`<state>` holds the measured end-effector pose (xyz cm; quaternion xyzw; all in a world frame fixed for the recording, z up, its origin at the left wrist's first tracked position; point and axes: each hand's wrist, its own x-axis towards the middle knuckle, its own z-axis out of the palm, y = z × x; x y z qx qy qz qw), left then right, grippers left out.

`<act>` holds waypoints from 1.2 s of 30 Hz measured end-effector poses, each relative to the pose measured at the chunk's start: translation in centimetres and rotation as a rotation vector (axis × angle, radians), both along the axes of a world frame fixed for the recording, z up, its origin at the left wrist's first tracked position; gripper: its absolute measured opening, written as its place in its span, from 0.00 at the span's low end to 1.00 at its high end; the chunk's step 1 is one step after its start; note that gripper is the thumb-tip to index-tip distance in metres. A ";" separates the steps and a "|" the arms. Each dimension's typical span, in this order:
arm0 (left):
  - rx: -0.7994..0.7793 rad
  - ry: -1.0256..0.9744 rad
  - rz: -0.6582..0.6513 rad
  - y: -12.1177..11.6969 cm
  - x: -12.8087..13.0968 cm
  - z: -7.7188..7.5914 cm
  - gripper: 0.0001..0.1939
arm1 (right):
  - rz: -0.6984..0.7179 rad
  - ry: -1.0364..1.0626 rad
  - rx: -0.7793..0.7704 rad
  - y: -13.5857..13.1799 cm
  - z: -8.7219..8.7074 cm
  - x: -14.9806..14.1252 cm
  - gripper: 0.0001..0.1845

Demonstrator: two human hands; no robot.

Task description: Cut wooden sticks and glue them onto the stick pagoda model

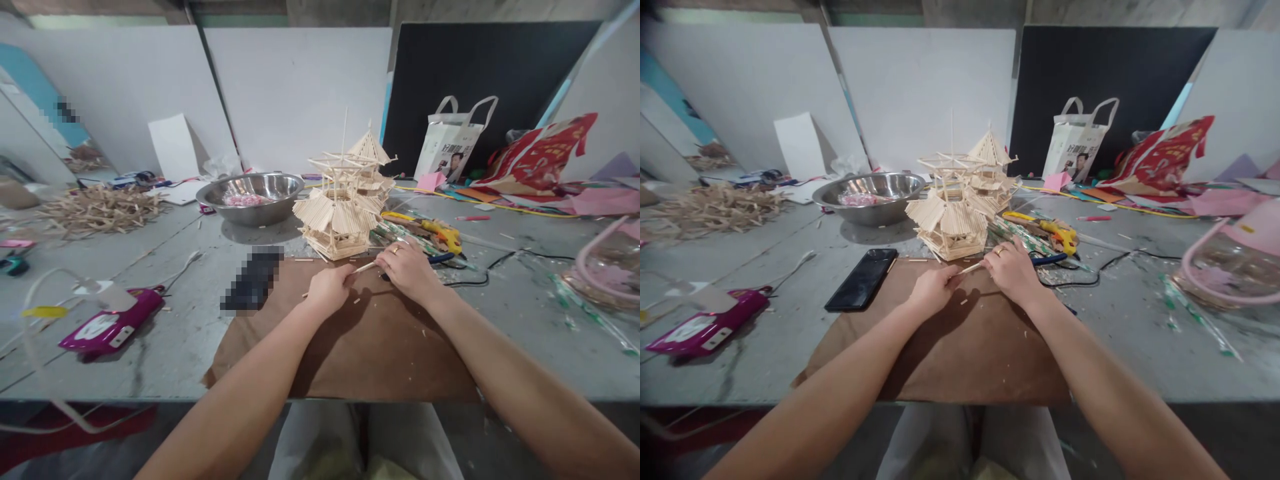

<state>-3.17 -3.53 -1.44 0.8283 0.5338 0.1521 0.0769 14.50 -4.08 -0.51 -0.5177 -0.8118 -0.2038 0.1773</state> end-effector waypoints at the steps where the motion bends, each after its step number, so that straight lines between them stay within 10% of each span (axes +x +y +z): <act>1: 0.008 0.052 0.005 -0.1 0.0 0.1 0.16 | -0.007 -0.017 -0.039 0.1 -0.3 0.1 0.18; 11: 0.014 0.127 0.104 -0.1 0.2 -0.5 0.14 | -0.231 -0.021 -0.024 -0.1 -1.6 -0.1 0.20; 19: -0.731 -0.848 -0.063 0.5 -0.1 0.5 0.14 | -0.159 0.086 0.014 2.0 -3.9 1.3 0.24; 24: -0.887 -1.107 -0.092 0.5 -0.2 0.6 0.11 | -0.089 0.108 0.014 1.6 -3.6 0.7 0.19; 29: -0.687 -1.043 -0.067 1.0 -0.7 0.6 0.14 | 0.017 0.211 -0.079 1.0 -2.8 0.9 0.15; 36: -0.013 -0.148 0.199 2.3 -2.6 1.3 0.14 | -0.088 0.144 -0.187 1.1 -3.0 2.6 0.13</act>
